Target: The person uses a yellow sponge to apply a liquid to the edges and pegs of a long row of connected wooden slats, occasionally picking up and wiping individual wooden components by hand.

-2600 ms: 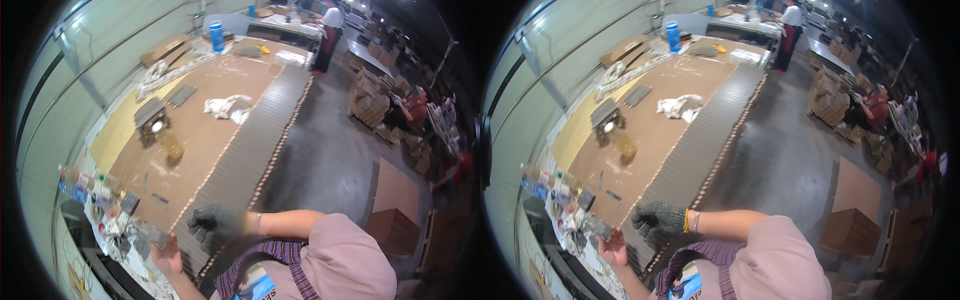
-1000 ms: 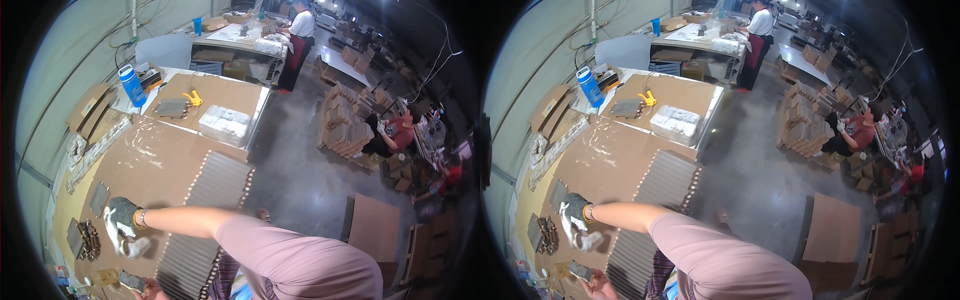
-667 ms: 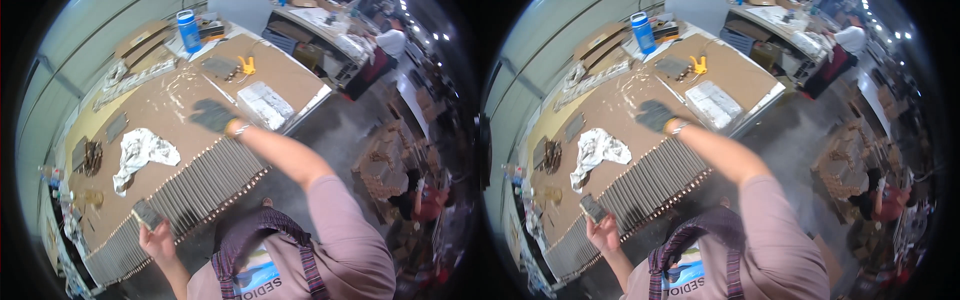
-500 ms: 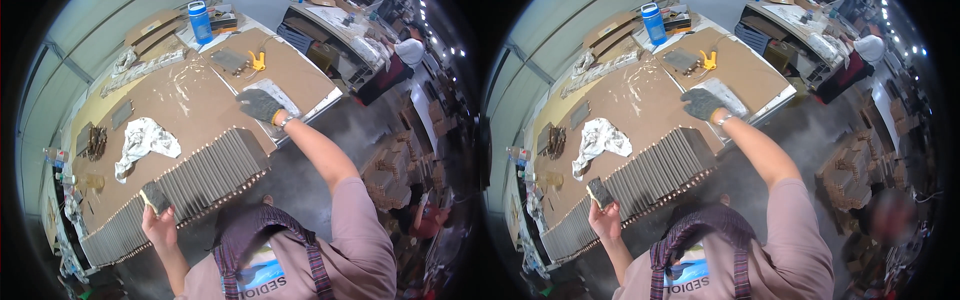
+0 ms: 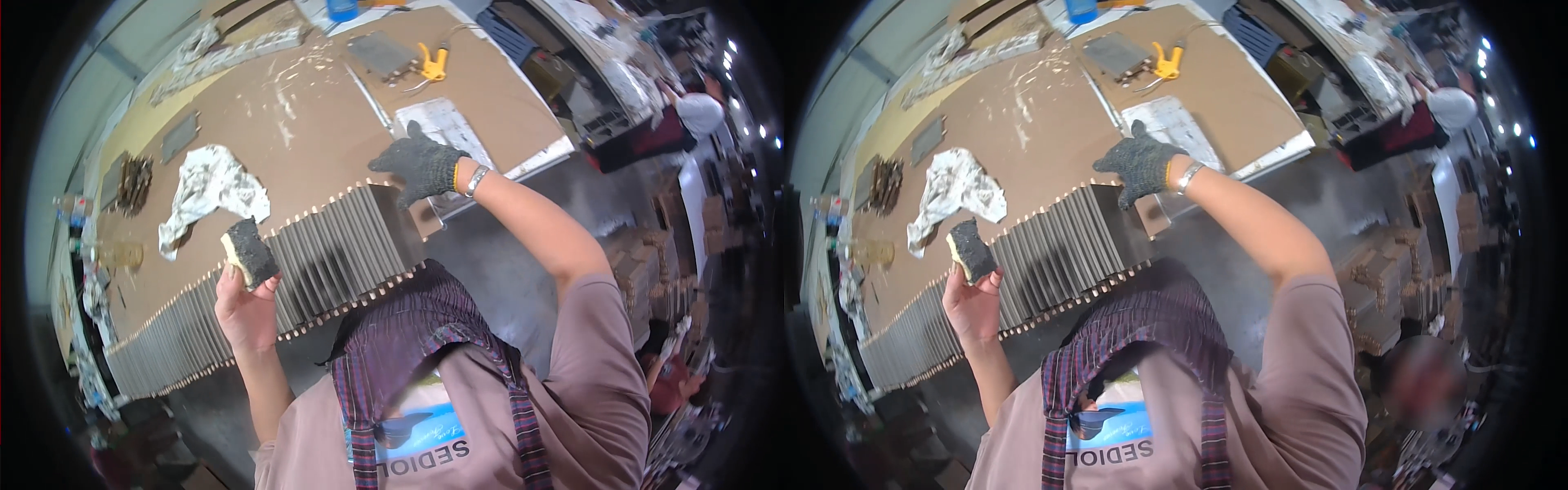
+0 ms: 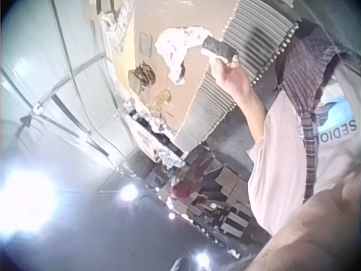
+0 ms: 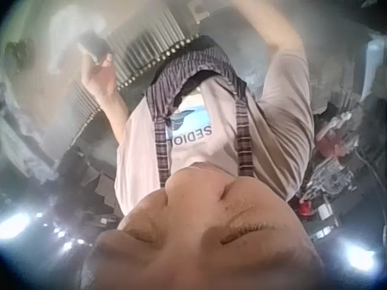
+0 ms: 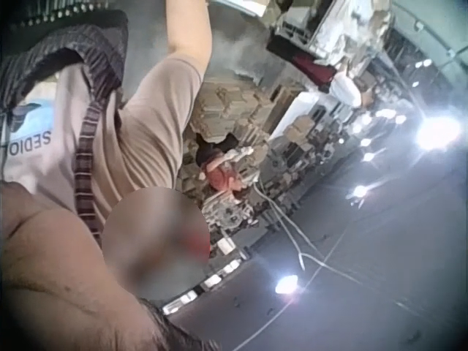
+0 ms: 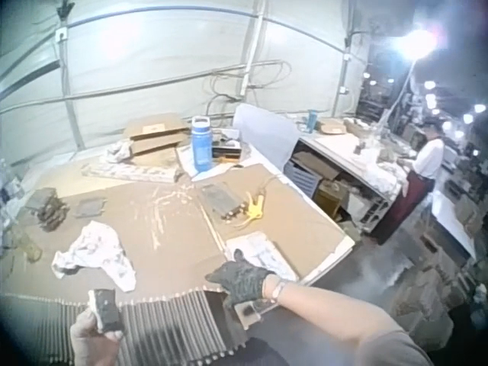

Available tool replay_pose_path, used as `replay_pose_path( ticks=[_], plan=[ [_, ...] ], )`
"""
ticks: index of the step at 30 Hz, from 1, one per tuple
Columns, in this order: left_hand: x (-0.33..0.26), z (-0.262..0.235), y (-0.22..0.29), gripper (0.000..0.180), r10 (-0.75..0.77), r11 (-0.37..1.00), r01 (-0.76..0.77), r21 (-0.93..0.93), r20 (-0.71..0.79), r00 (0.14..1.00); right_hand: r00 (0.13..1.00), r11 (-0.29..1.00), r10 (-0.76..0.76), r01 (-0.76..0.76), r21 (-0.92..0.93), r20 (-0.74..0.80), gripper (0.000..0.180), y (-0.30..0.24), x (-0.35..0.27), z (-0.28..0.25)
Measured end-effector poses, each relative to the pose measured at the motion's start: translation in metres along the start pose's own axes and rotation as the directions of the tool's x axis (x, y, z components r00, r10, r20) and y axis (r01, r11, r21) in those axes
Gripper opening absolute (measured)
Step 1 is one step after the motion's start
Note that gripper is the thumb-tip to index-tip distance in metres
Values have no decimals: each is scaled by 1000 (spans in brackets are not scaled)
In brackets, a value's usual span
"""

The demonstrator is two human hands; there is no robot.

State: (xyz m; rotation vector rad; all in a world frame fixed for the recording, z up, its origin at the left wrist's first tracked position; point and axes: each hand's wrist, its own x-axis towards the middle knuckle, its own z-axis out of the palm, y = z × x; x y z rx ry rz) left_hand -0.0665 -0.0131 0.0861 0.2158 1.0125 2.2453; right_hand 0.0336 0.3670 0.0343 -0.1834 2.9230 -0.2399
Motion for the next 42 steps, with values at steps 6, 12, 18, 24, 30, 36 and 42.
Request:
replay_pose_path(
  ticks=[6,12,18,24,30,36,42],
  plan=[
    [-29,2,-17,41,197,941,-120,315,-225,954,952,959,-269,252,127,145,92,11,44,3],
    [-23,70,-90,40,495,451,68,890,-313,810,862,869,-492,479,126,119,56,26,55,10],
    [2,106,-138,44,659,-271,190,944,38,751,821,842,-539,526,119,188,54,26,59,5],
    [24,134,-154,45,598,-418,210,884,94,796,827,822,-558,540,179,70,47,35,58,18],
    [46,141,-151,46,484,-530,160,833,142,863,840,834,-539,523,176,56,44,36,62,23],
    [50,149,-139,43,450,-512,103,853,165,878,863,847,-505,489,208,28,41,37,57,16],
    [61,123,-134,40,517,-579,206,789,159,841,859,842,-509,484,239,52,42,37,54,10]
  ],
)
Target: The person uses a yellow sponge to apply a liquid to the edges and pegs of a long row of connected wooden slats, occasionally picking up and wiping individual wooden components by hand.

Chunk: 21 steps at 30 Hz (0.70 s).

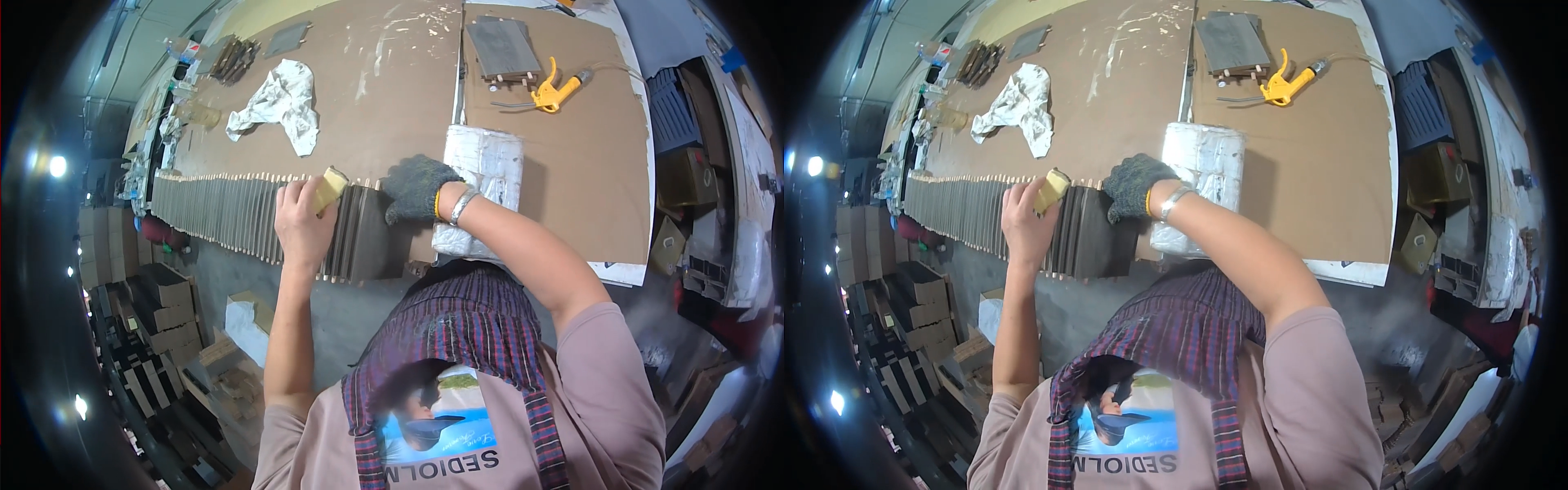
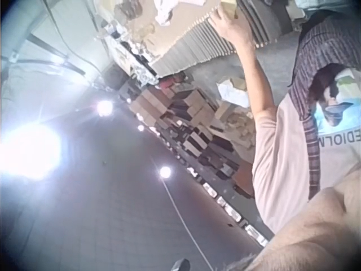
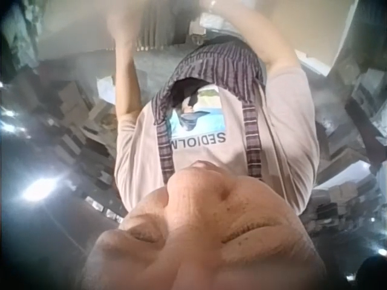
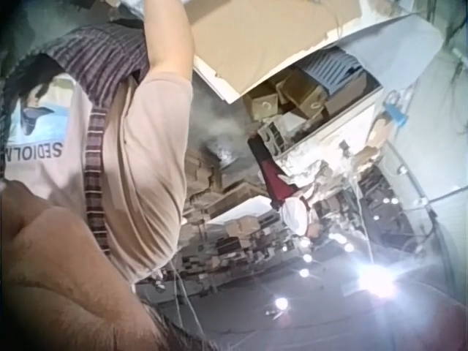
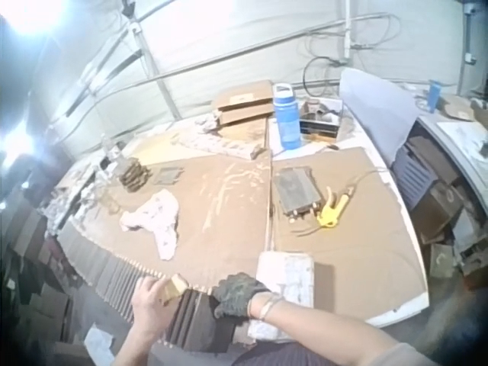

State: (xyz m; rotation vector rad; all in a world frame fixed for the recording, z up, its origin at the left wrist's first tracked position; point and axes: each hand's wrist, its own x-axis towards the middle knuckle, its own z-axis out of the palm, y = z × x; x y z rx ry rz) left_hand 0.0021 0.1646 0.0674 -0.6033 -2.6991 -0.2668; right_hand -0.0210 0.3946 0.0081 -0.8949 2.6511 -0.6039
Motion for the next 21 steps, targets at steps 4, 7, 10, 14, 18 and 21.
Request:
replay_pose_path(
  ticks=[4,7,10,14,18,21],
  plan=[
    [1,-2,17,39,125,986,-118,-121,54,991,999,999,34,-34,6,41,42,0,1,-1],
    [7,5,-6,40,13,1000,-13,9,14,1000,1000,1000,9,-9,-4,23,42,-5,1,-2],
    [4,0,7,38,100,986,-97,-138,14,995,998,999,54,-54,9,25,42,3,5,7],
    [-3,-1,-14,41,-8,1000,9,-9,24,1000,998,1000,28,-28,7,57,44,-3,2,-5],
    [-14,-17,-4,42,87,983,-76,-168,63,994,999,1000,16,-17,12,28,46,1,3,3],
    [-21,-15,-11,42,53,996,-46,-81,92,994,999,1000,14,-14,4,42,46,-2,5,1]
  ],
)
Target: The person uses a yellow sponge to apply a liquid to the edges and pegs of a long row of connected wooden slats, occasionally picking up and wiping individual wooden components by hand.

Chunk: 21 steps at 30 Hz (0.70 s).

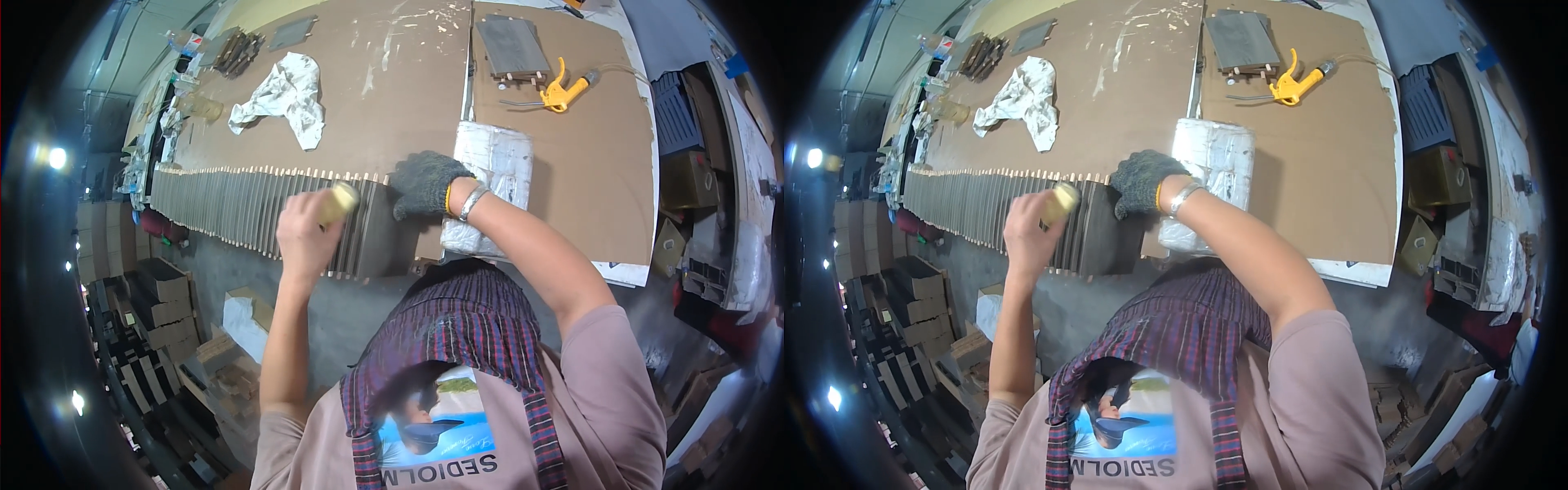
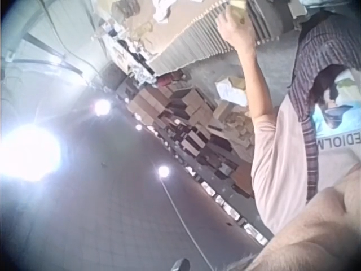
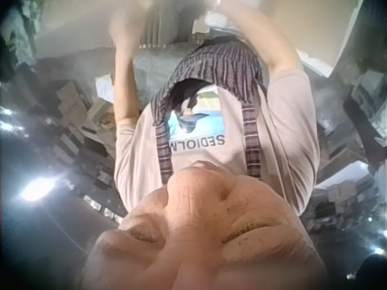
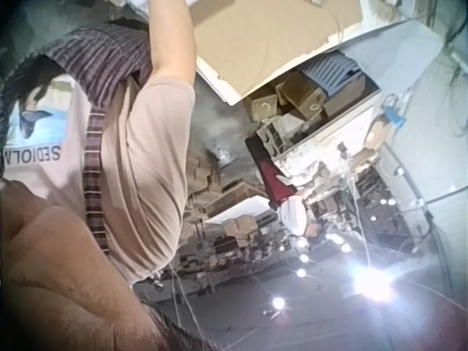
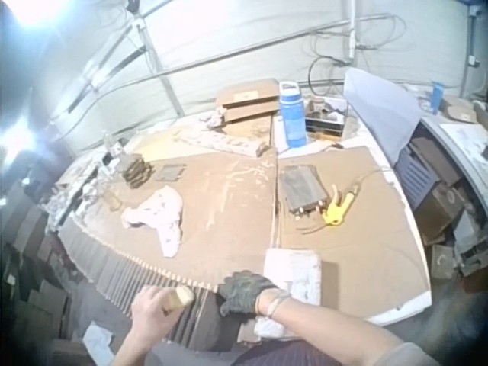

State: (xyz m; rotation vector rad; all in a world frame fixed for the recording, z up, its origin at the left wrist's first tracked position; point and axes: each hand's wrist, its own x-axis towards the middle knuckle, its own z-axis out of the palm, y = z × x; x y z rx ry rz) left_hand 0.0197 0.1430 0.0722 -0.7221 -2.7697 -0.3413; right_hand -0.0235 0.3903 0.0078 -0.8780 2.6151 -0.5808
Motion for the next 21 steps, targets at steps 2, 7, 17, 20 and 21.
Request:
replay_pose_path(
  ticks=[2,7,17,20,21],
  plan=[
    [-5,0,-17,39,-112,986,123,112,-99,989,1000,1000,12,-12,0,24,45,-2,0,-4],
    [-3,-8,18,40,91,996,-91,-1,51,995,1000,1000,8,-9,26,12,44,3,0,-1],
    [0,15,1,39,-65,986,81,142,-116,991,999,999,13,-12,32,-44,43,1,-2,4],
    [-1,9,0,43,-24,998,28,65,-63,998,999,1000,22,-21,20,-36,42,-2,-1,2],
    [2,5,6,43,17,1000,-16,8,-40,999,999,1000,26,-26,10,-24,42,0,-1,2]
  ],
)
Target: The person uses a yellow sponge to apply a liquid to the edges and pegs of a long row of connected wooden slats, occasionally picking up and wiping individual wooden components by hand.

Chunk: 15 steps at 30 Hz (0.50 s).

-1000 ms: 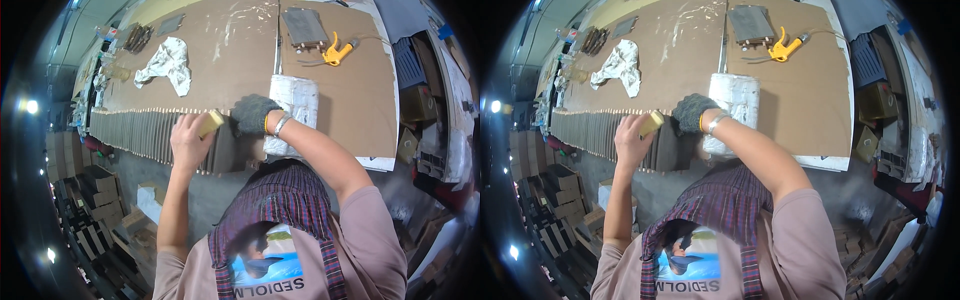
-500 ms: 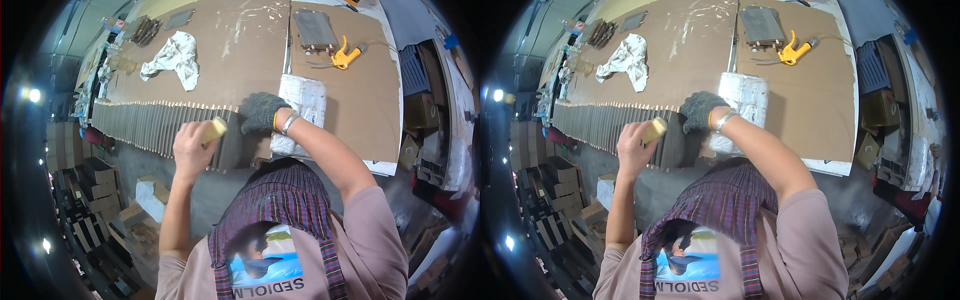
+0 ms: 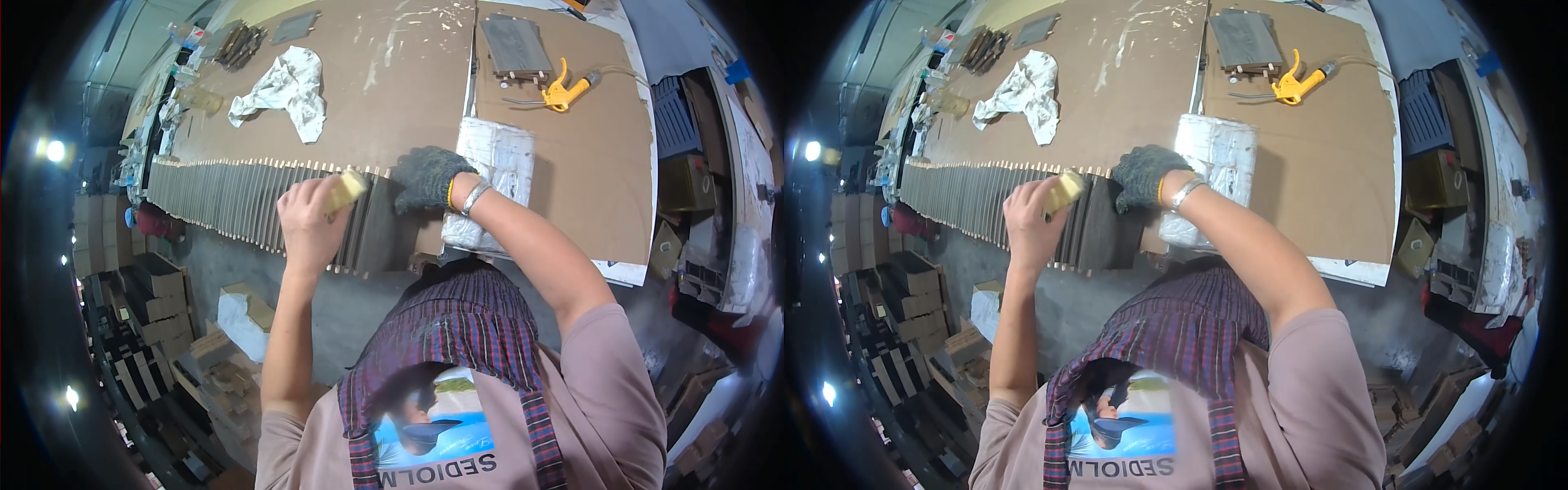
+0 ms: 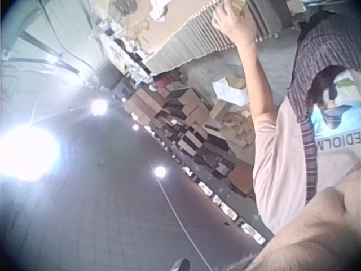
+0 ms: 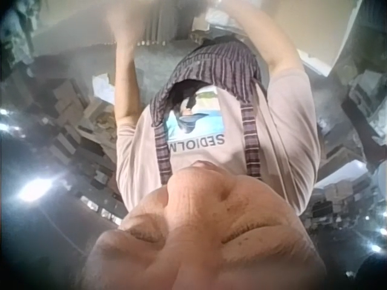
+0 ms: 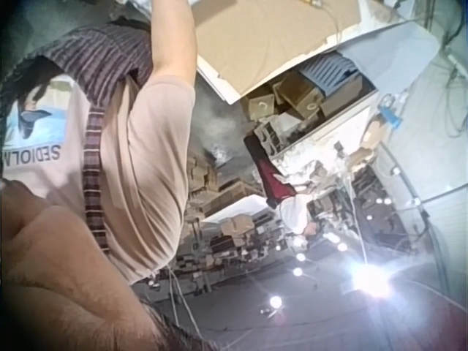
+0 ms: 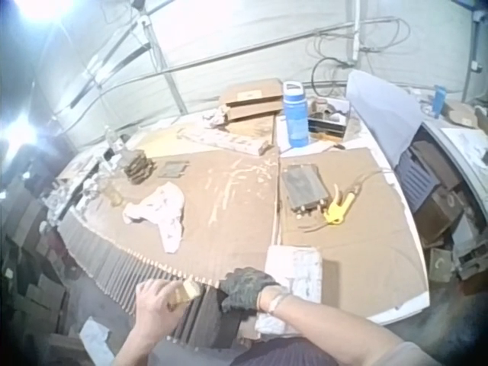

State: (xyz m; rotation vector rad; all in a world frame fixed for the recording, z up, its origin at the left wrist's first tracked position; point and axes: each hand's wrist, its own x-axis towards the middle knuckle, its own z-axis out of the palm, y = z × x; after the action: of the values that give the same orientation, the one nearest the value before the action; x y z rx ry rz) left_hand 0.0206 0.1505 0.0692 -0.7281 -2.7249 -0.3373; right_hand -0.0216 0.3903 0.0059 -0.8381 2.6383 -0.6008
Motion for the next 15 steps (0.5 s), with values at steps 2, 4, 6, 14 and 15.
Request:
replay_pose_path(
  ticks=[2,4,6,14,15],
  plan=[
    [7,0,8,45,39,999,-38,-24,37,999,1000,1000,2,-2,-19,26,42,3,3,1],
    [13,4,5,44,38,995,-35,-92,32,999,998,999,31,-31,-17,62,43,1,8,3],
    [2,-3,3,46,86,993,-74,-97,129,988,998,1000,23,-22,-19,52,44,1,8,3],
    [-56,-74,-12,39,139,986,-73,-153,483,865,998,999,32,-32,-13,59,46,-1,-2,-6],
    [-42,-70,-9,38,140,987,-94,-130,415,899,999,1000,20,-20,-9,45,46,-2,-1,-6]
  ],
)
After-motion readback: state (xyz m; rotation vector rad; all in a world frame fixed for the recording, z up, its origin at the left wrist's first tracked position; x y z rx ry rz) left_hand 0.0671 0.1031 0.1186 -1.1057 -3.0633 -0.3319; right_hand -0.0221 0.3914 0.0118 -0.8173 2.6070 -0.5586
